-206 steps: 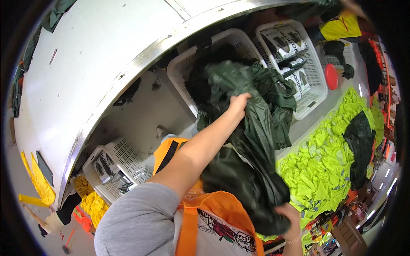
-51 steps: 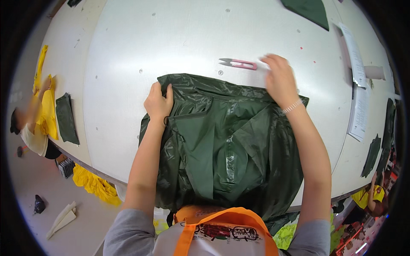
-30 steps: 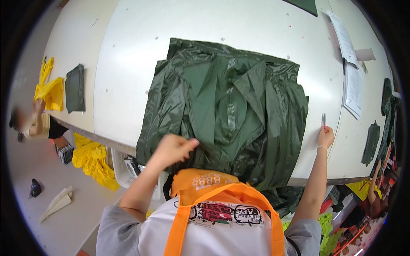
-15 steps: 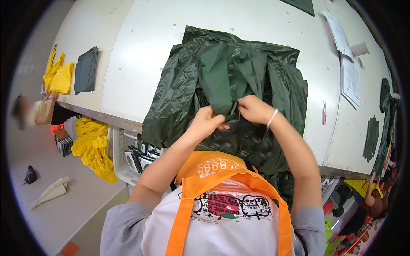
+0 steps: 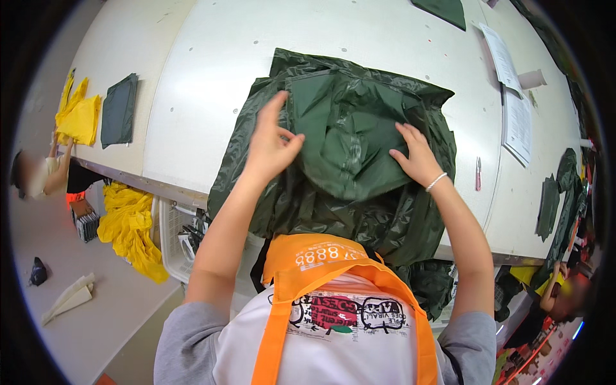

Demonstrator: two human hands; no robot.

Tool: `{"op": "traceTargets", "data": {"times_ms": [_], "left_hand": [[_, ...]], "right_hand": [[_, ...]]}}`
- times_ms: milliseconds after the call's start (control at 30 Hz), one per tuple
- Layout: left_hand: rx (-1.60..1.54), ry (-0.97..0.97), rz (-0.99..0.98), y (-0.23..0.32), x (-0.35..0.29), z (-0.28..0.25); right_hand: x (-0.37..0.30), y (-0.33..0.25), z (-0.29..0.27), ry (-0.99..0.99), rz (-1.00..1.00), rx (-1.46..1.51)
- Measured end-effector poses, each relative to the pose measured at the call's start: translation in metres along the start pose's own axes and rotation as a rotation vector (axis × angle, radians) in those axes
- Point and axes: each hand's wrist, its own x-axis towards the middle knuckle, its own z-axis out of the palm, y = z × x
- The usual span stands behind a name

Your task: The person folds a green jacket on a white table. They smooth the fabric, fold the sleeves inward, fold the sides, and then fold the jacket into a compact rectangle before placing it in a basket.

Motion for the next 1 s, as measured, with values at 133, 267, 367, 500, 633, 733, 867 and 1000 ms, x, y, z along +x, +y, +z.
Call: {"op": "traceTargets", "data": {"times_ms": [133,267,367,500,633,733,867,1000], "left_hand": [[0.424,-0.388,0.204,-0.037,0.003,0.019],[0.813,-0.429,0.350,-0.064,-0.002,0.008],[0.833,-0.383,0.328,-0.072,0.012,0.011],[0.811,-0.193,0.657,-0.035,0.000,0.012],[0.503,-0.302,0.976,-0.048,-0.004,0.025],[0.344,-0.347,0.959,-0.034,0.001,0.032],[0.192,-0.220,0.913,-0.017,0.019,0.034],[0.107,-0.027,0.992,0.036,0.043,0.048]], "right_hand": [[0.007,0.007,0.001,0.298,-0.049,-0.189],[0.019,0.056,0.006,0.343,0.350,0.448],[0.016,0.132,0.014,0.512,0.754,0.786],[0.025,0.029,-0.009,0.648,0.175,0.314],[0.009,-0.047,-0.002,0.004,-0.118,0.357],[0.005,-0.046,0.025,-0.061,-0.180,0.380],[0.017,-0.063,0.019,-0.328,-0.071,0.525],[0.026,-0.071,0.067,-0.729,0.020,0.389]]}}
